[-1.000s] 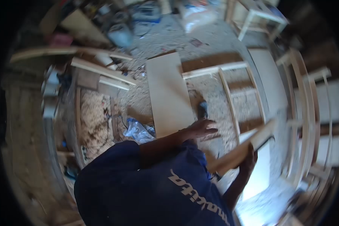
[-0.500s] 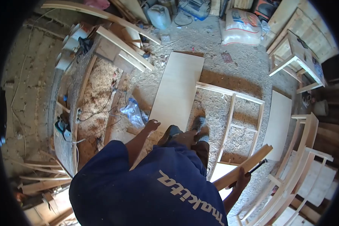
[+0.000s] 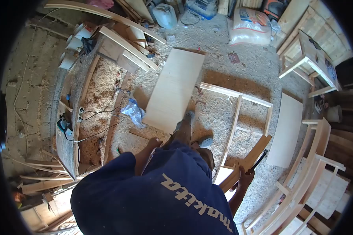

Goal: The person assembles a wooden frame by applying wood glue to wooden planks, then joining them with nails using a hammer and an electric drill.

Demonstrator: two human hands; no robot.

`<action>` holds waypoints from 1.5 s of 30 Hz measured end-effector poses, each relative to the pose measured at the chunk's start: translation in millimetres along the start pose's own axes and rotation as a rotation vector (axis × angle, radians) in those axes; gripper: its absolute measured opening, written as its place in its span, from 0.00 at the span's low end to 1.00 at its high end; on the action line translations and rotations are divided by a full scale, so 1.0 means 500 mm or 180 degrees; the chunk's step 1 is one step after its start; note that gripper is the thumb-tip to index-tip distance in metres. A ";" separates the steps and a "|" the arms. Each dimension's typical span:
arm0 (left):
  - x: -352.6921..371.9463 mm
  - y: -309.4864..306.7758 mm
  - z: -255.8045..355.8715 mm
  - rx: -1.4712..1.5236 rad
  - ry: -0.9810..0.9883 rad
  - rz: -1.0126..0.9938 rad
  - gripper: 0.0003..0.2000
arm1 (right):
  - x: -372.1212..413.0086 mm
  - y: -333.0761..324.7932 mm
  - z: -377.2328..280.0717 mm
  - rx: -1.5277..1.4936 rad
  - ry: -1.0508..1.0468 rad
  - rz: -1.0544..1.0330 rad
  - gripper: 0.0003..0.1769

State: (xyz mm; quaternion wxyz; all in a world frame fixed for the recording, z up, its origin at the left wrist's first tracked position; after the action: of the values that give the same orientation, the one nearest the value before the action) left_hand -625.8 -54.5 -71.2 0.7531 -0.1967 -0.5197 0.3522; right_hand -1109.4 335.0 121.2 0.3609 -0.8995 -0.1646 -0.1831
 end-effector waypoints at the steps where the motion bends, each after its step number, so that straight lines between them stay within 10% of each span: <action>1: -0.028 -0.003 0.022 -0.0115 -0.0061 -0.0162 0.31 | 0.015 -0.009 0.011 0.0022 0.0056 0.0039 0.32; 13: -0.278 -0.125 0.548 0.1024 0.1225 -0.0540 0.25 | 0.085 0.072 0.122 0.0501 0.1103 0.0443 0.38; 19: -0.485 -0.102 0.447 -0.0506 0.1280 -0.1234 0.23 | 0.100 0.251 0.052 0.1032 0.0965 0.0606 0.32; 21: -0.566 -0.133 0.360 -0.0277 0.0245 -0.1221 0.24 | 0.127 0.296 0.055 0.0678 0.1152 0.0477 0.34; 26: -0.653 -0.125 0.470 -0.0323 0.0371 -0.1328 0.17 | 0.128 0.434 0.191 0.0790 0.1329 0.0535 0.36; 37: -1.168 0.752 0.688 -0.2279 0.4053 -0.1102 0.29 | -0.276 0.928 0.770 0.1514 0.1012 0.0624 0.31; 45: -1.204 0.940 0.733 -0.2353 0.4358 0.0318 0.39 | -0.358 1.068 0.956 0.1600 0.0737 0.1314 0.26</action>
State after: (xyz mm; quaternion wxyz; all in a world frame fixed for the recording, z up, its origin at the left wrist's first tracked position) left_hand -1244.1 -205.5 -630.3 0.7750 -0.6317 -0.0132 -0.0102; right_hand -937.2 279.0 -595.3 0.6170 -0.7700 0.0230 -0.1608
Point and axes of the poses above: each hand's wrist, its own x-axis away from the middle knuckle, its own y-axis out of the palm, z = x × y, the point moved 6 cm from there along -x, towards the middle knuckle, and after that the axes turned 9 degrees about x, right-handed, at the moved point
